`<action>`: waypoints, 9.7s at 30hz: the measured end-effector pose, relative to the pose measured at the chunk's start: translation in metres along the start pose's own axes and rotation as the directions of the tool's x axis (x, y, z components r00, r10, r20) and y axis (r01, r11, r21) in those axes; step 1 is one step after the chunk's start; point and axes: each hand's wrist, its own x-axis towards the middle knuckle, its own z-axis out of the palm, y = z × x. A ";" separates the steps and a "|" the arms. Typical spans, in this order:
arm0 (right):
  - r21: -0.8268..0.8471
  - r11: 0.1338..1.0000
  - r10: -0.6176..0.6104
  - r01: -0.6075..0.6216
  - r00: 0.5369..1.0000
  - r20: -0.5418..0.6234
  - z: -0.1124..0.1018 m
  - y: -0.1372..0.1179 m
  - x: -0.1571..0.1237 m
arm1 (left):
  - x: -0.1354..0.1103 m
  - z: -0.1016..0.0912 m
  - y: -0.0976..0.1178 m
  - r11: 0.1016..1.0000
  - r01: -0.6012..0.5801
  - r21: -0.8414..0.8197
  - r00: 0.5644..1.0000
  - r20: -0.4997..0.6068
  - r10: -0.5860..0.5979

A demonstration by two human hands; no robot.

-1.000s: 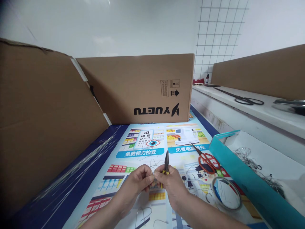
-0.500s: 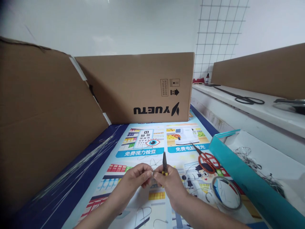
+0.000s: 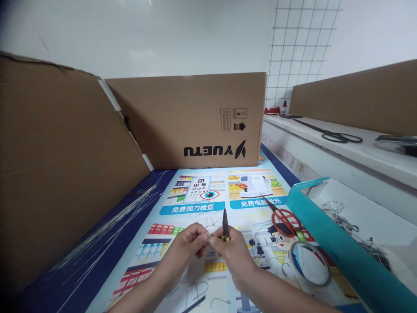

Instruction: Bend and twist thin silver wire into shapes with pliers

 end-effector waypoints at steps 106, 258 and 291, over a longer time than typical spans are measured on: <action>-0.829 -0.325 -0.308 0.455 0.778 0.547 -0.049 -0.028 0.002 | -0.016 -0.003 0.027 0.973 -0.139 0.185 0.990 0.004 0.141; -0.883 -0.224 -0.015 0.412 0.905 0.426 -0.038 -0.033 -0.001 | -0.019 -0.001 0.001 0.551 -0.464 0.693 0.863 0.214 0.458; -0.737 0.544 -0.141 0.401 0.910 0.390 -0.027 -0.027 0.000 | -0.005 -0.010 0.013 0.915 -0.130 0.382 0.986 0.146 0.079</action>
